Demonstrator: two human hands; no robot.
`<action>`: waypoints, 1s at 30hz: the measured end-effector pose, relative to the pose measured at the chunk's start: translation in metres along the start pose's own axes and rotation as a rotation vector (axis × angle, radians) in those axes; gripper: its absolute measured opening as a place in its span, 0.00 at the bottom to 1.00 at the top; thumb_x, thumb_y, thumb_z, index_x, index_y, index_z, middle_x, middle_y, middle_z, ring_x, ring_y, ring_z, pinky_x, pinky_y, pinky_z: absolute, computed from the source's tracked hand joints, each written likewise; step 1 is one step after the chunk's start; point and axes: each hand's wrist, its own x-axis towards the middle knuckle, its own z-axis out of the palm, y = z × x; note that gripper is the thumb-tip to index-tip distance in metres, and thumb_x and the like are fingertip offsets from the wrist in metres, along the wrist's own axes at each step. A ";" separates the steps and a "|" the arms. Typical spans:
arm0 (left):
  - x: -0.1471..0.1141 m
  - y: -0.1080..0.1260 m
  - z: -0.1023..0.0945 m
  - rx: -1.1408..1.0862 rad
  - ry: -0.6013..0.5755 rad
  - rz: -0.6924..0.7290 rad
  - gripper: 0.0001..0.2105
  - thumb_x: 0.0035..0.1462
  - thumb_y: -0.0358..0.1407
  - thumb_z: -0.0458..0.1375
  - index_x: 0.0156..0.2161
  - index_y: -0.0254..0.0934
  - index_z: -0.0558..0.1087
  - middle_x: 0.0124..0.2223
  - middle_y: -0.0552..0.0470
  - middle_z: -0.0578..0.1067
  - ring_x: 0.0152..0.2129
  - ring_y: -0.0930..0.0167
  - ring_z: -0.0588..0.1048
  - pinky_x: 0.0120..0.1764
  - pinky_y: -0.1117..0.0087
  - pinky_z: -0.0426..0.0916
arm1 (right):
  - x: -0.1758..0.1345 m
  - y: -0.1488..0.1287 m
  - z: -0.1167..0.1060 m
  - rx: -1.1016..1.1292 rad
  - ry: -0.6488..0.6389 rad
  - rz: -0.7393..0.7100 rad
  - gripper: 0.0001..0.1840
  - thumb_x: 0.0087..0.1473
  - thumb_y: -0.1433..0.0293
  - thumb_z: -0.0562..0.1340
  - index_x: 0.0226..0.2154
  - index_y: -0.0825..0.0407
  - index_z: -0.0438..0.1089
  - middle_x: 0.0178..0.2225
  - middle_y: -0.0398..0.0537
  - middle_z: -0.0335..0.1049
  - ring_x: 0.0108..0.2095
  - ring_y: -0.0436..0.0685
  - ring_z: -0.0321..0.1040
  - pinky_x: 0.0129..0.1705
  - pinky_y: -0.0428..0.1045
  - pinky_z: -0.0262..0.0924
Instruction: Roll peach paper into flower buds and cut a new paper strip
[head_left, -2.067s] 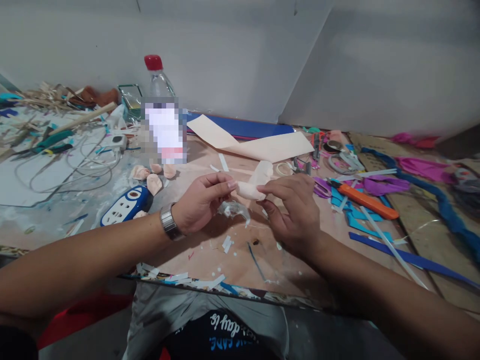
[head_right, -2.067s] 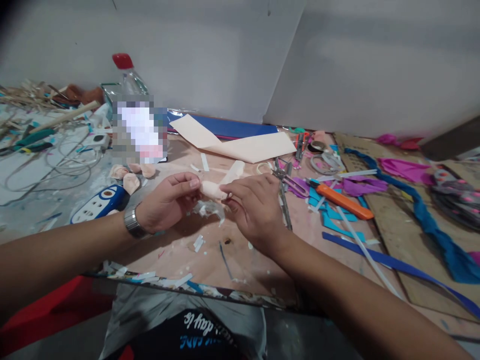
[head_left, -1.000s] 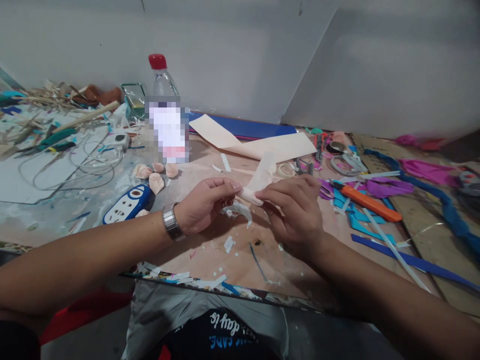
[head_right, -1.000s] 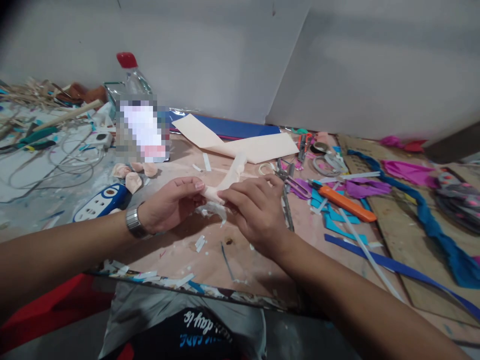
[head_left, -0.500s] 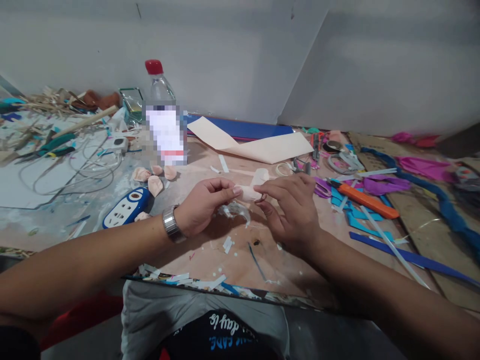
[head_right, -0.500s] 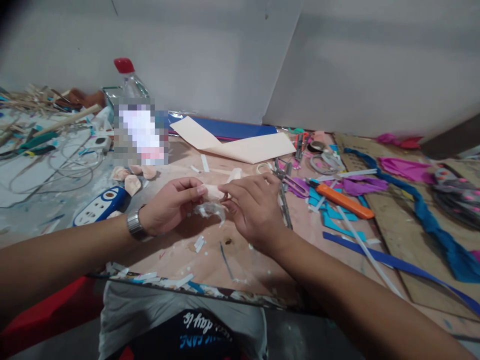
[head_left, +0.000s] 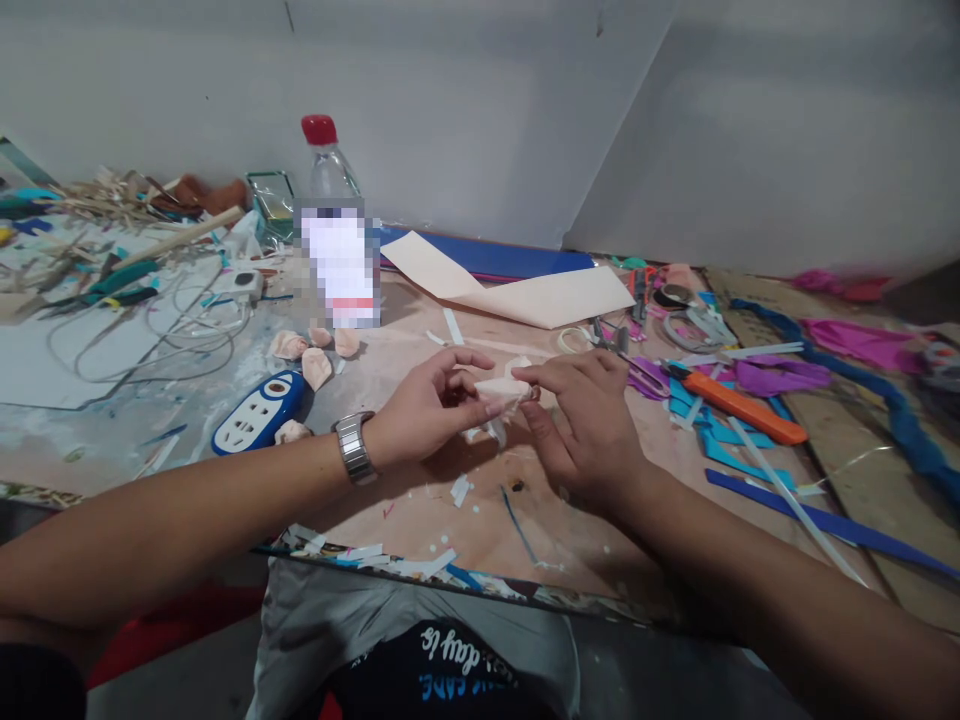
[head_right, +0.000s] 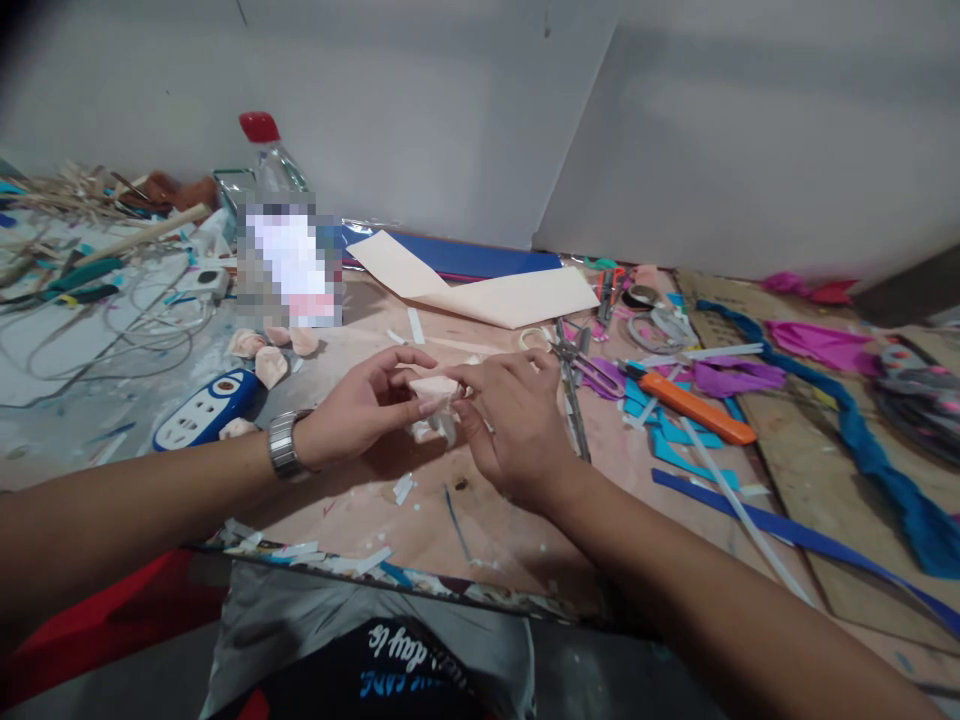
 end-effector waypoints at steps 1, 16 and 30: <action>0.000 -0.001 0.000 -0.003 0.004 -0.003 0.23 0.56 0.36 0.69 0.53 0.36 0.68 0.36 0.53 0.76 0.32 0.72 0.75 0.39 0.68 0.68 | 0.000 0.000 0.000 0.007 -0.002 0.004 0.15 0.65 0.71 0.59 0.54 0.48 0.66 0.40 0.49 0.77 0.45 0.64 0.71 0.54 0.63 0.53; -0.006 -0.002 0.000 0.304 -0.008 0.227 0.21 0.56 0.40 0.70 0.52 0.37 0.73 0.51 0.44 0.77 0.45 0.65 0.75 0.49 0.62 0.69 | 0.001 -0.003 0.000 0.089 -0.120 0.002 0.13 0.64 0.69 0.62 0.51 0.49 0.70 0.43 0.50 0.78 0.46 0.64 0.71 0.53 0.63 0.51; -0.009 0.002 0.000 0.412 0.074 0.257 0.12 0.60 0.40 0.68 0.46 0.37 0.78 0.46 0.46 0.82 0.43 0.67 0.79 0.48 0.64 0.73 | 0.001 -0.003 0.002 0.176 -0.082 0.025 0.07 0.62 0.72 0.63 0.44 0.48 0.69 0.38 0.48 0.77 0.42 0.62 0.70 0.51 0.60 0.58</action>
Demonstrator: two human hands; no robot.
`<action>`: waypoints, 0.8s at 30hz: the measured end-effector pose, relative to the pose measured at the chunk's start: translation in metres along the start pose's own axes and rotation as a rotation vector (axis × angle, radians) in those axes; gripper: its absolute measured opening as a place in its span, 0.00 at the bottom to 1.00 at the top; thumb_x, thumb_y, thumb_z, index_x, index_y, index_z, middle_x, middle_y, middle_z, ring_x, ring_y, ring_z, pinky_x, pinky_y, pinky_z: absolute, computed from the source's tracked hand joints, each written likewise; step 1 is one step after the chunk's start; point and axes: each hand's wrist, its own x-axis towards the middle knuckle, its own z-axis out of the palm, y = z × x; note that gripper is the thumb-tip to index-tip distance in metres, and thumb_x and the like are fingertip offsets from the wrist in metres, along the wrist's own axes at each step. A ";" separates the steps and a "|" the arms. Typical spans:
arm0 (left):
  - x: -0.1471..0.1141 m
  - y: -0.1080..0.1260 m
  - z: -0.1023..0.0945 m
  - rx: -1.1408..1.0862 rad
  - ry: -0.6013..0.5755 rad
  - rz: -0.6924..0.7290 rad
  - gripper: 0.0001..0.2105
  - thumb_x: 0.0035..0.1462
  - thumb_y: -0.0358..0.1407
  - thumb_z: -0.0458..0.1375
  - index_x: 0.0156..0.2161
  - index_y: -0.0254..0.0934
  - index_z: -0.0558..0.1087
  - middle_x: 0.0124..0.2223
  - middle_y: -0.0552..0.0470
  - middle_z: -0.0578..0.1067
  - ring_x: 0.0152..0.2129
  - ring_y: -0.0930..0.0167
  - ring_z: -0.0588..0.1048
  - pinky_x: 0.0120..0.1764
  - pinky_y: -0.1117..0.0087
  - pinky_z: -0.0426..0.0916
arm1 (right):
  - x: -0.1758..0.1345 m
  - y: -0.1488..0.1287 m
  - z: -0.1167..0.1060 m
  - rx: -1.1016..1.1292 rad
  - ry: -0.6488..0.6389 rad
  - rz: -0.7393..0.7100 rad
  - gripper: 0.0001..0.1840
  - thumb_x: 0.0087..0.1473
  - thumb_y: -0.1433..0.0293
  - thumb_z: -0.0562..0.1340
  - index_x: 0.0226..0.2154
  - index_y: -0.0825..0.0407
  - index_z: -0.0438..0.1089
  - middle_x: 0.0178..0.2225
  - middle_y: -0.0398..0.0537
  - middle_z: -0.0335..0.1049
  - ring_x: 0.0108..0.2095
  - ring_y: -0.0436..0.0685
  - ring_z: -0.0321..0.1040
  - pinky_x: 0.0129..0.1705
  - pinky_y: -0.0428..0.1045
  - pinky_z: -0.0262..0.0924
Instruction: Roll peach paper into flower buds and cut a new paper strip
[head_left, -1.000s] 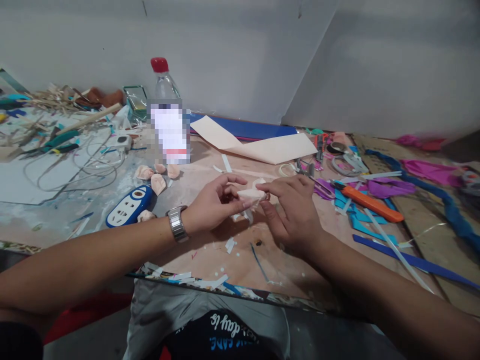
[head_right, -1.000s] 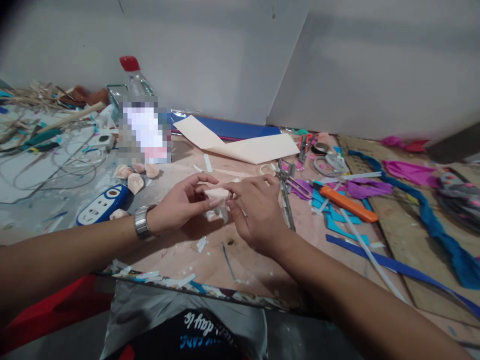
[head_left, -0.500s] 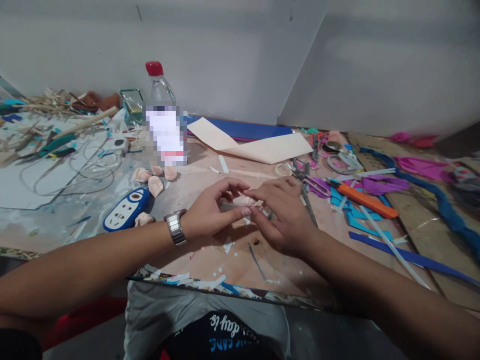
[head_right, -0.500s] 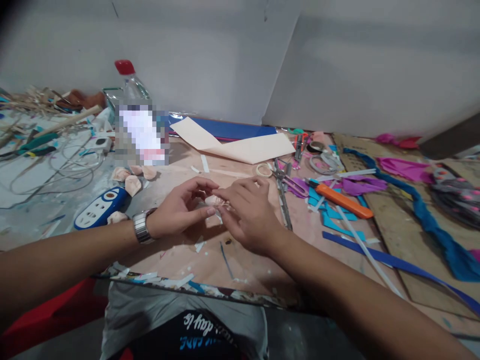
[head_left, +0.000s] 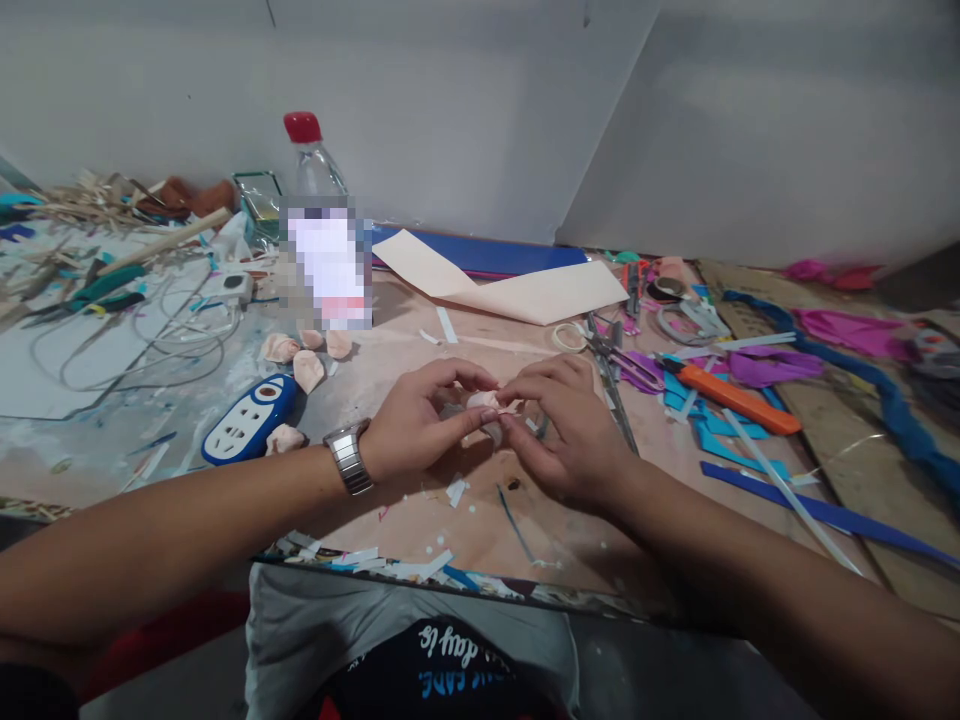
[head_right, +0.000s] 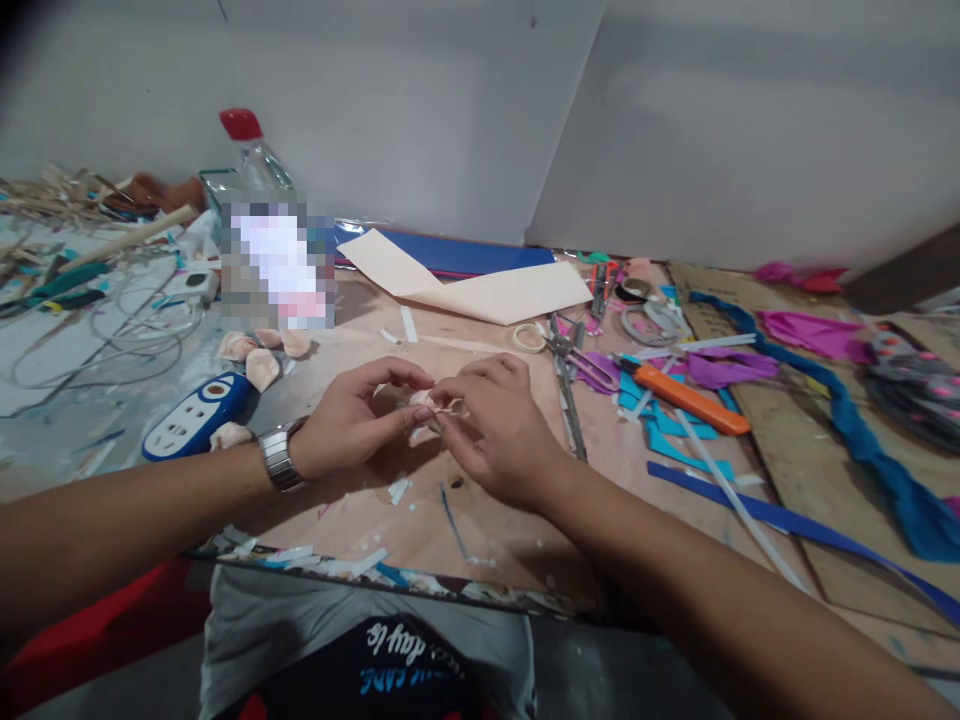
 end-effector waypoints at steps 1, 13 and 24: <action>0.000 0.000 0.000 -0.004 0.001 -0.007 0.12 0.61 0.40 0.67 0.46 0.37 0.79 0.46 0.46 0.82 0.43 0.67 0.79 0.49 0.65 0.74 | 0.000 0.000 0.000 0.013 0.010 0.005 0.06 0.62 0.72 0.63 0.43 0.48 0.69 0.38 0.48 0.76 0.42 0.62 0.70 0.50 0.60 0.58; 0.001 -0.008 0.003 -0.219 0.022 -0.156 0.14 0.61 0.42 0.67 0.48 0.35 0.79 0.44 0.45 0.82 0.39 0.69 0.79 0.44 0.69 0.73 | -0.003 0.007 0.002 0.098 0.047 0.086 0.05 0.62 0.65 0.65 0.40 0.48 0.71 0.36 0.46 0.75 0.39 0.59 0.70 0.47 0.59 0.58; 0.001 -0.002 0.005 -0.222 -0.030 -0.157 0.12 0.60 0.42 0.67 0.43 0.36 0.79 0.42 0.46 0.82 0.36 0.70 0.78 0.41 0.68 0.73 | -0.002 0.005 0.003 0.081 0.068 0.099 0.04 0.62 0.67 0.67 0.36 0.48 0.72 0.33 0.44 0.76 0.38 0.59 0.71 0.44 0.57 0.59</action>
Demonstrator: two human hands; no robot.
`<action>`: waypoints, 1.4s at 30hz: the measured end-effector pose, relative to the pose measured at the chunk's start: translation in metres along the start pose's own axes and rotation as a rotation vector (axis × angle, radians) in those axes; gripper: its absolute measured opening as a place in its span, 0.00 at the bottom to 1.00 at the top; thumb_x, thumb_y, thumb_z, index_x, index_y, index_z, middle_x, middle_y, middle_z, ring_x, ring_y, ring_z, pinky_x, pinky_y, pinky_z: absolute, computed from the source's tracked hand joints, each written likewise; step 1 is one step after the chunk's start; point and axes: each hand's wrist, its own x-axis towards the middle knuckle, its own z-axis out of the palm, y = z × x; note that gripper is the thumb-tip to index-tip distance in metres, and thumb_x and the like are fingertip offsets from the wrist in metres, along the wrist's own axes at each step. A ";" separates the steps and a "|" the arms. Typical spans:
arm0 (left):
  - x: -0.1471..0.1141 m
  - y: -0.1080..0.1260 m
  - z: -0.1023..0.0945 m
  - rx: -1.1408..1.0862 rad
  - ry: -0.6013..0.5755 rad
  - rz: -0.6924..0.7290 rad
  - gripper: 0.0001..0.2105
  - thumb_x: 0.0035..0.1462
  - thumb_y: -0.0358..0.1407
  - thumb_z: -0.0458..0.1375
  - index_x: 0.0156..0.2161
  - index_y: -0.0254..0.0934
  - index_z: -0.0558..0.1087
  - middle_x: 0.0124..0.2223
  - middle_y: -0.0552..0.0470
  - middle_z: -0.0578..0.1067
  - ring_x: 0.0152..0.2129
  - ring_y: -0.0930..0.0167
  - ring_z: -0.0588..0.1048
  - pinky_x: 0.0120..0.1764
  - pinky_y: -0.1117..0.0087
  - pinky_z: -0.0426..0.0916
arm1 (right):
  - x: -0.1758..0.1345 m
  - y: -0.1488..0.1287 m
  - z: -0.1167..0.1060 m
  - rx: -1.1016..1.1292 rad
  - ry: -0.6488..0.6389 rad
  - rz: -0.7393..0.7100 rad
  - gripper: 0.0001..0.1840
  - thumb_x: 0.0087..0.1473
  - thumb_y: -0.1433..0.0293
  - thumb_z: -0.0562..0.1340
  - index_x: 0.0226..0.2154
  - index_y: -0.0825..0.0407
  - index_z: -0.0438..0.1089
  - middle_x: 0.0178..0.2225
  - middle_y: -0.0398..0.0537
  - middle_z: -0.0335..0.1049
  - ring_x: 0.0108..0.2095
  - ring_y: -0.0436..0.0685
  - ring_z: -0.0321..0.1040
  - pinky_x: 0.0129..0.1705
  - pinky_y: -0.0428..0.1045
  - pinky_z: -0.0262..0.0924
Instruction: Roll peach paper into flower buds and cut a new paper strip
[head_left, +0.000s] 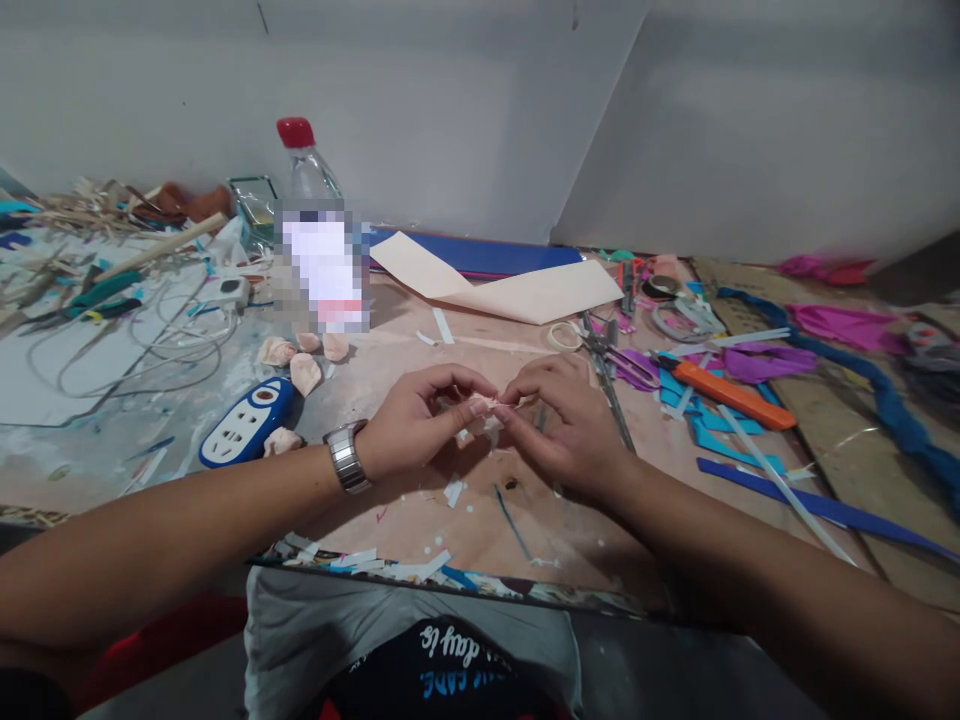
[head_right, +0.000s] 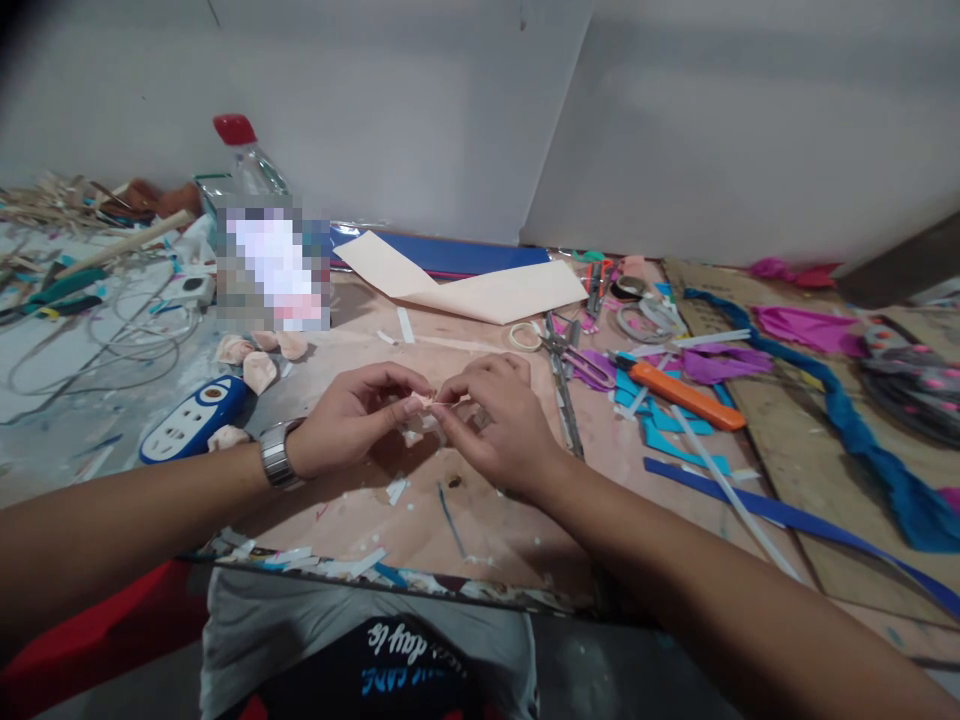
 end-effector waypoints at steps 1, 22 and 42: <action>0.000 0.000 0.000 0.024 -0.005 0.006 0.12 0.58 0.41 0.69 0.43 0.36 0.79 0.42 0.46 0.82 0.36 0.70 0.78 0.42 0.67 0.72 | 0.000 0.000 0.000 0.000 0.002 0.000 0.03 0.61 0.67 0.67 0.36 0.48 0.72 0.33 0.44 0.76 0.38 0.59 0.71 0.44 0.57 0.59; 0.000 -0.004 -0.001 -0.042 -0.036 0.002 0.14 0.63 0.42 0.66 0.48 0.36 0.76 0.46 0.45 0.80 0.40 0.69 0.79 0.45 0.67 0.73 | 0.001 0.003 0.001 -0.016 0.000 0.003 0.03 0.63 0.67 0.67 0.37 0.47 0.72 0.34 0.44 0.77 0.38 0.59 0.72 0.46 0.57 0.59; -0.002 -0.005 -0.003 0.227 0.009 0.219 0.12 0.62 0.36 0.66 0.49 0.36 0.75 0.48 0.44 0.81 0.46 0.65 0.78 0.49 0.62 0.71 | 0.000 0.006 0.002 -0.027 0.025 -0.006 0.08 0.64 0.61 0.68 0.38 0.47 0.73 0.33 0.43 0.76 0.37 0.59 0.72 0.44 0.56 0.57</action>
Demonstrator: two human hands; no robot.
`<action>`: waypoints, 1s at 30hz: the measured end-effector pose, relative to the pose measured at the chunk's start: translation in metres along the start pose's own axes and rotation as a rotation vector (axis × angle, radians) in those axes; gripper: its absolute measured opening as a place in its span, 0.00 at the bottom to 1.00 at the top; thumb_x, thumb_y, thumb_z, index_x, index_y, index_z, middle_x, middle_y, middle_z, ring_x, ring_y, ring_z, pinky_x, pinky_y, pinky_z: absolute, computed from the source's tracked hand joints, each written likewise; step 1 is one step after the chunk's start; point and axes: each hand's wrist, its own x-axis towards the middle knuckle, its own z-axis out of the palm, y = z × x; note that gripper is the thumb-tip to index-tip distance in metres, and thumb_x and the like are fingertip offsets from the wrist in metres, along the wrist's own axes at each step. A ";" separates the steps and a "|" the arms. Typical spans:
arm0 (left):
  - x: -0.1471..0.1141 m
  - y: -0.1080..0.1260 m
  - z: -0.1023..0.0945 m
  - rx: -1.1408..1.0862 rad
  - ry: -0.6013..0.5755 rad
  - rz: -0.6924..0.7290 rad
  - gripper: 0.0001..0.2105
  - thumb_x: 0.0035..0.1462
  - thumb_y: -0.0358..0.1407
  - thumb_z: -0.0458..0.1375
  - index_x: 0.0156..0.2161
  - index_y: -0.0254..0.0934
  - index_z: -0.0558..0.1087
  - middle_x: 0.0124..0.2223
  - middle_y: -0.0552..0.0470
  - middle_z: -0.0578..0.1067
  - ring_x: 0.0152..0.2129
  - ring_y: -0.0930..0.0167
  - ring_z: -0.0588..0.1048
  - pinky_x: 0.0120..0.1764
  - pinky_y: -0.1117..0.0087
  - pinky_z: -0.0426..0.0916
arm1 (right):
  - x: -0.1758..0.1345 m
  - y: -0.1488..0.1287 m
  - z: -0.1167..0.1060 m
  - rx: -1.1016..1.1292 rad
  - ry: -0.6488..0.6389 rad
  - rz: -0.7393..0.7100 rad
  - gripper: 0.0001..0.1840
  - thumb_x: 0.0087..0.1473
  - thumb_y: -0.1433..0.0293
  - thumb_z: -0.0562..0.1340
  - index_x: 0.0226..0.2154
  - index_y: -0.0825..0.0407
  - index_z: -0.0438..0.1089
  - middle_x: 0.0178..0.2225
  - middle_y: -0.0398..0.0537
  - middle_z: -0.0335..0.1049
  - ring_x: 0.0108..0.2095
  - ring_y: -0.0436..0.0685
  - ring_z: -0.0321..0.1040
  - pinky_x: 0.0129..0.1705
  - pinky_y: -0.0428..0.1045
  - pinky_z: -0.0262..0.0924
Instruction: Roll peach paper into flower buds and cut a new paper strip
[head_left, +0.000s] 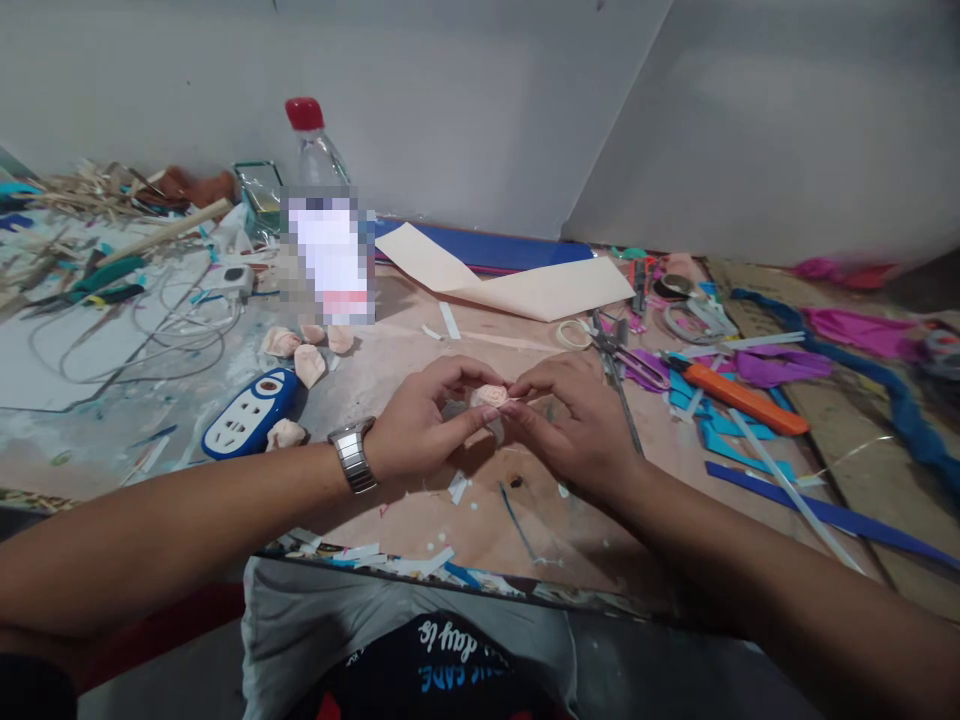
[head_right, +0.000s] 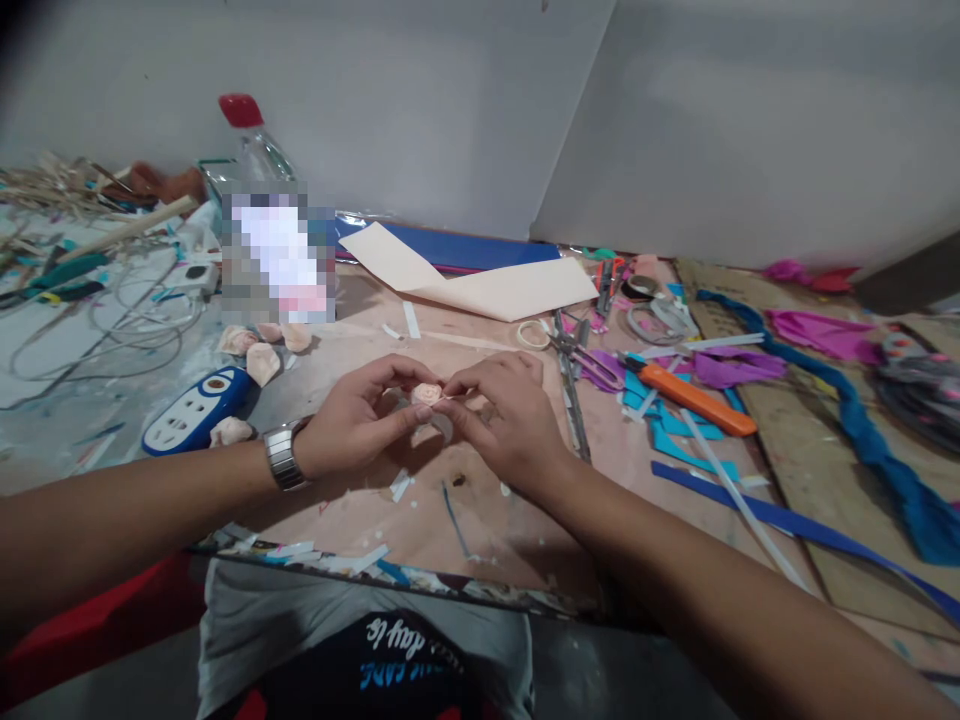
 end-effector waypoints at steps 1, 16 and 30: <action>0.000 0.000 0.000 0.006 -0.001 0.005 0.12 0.62 0.37 0.65 0.49 0.37 0.76 0.48 0.44 0.81 0.46 0.65 0.78 0.49 0.62 0.71 | 0.000 0.000 0.000 0.004 0.001 0.000 0.08 0.64 0.60 0.68 0.38 0.47 0.73 0.33 0.44 0.76 0.37 0.59 0.71 0.44 0.56 0.57; 0.003 0.001 -0.003 -0.002 -0.019 0.085 0.12 0.68 0.39 0.61 0.53 0.40 0.79 0.50 0.45 0.82 0.47 0.66 0.78 0.52 0.61 0.70 | 0.000 0.000 0.000 0.018 0.012 -0.002 0.06 0.63 0.63 0.68 0.39 0.47 0.72 0.36 0.44 0.78 0.39 0.60 0.72 0.45 0.57 0.59; 0.001 0.002 -0.001 -0.156 -0.144 -0.072 0.26 0.67 0.39 0.60 0.67 0.38 0.61 0.51 0.41 0.77 0.47 0.64 0.77 0.49 0.62 0.71 | -0.001 -0.002 0.000 0.073 -0.202 -0.093 0.22 0.67 0.71 0.60 0.61 0.43 0.67 0.48 0.53 0.68 0.51 0.64 0.66 0.53 0.62 0.63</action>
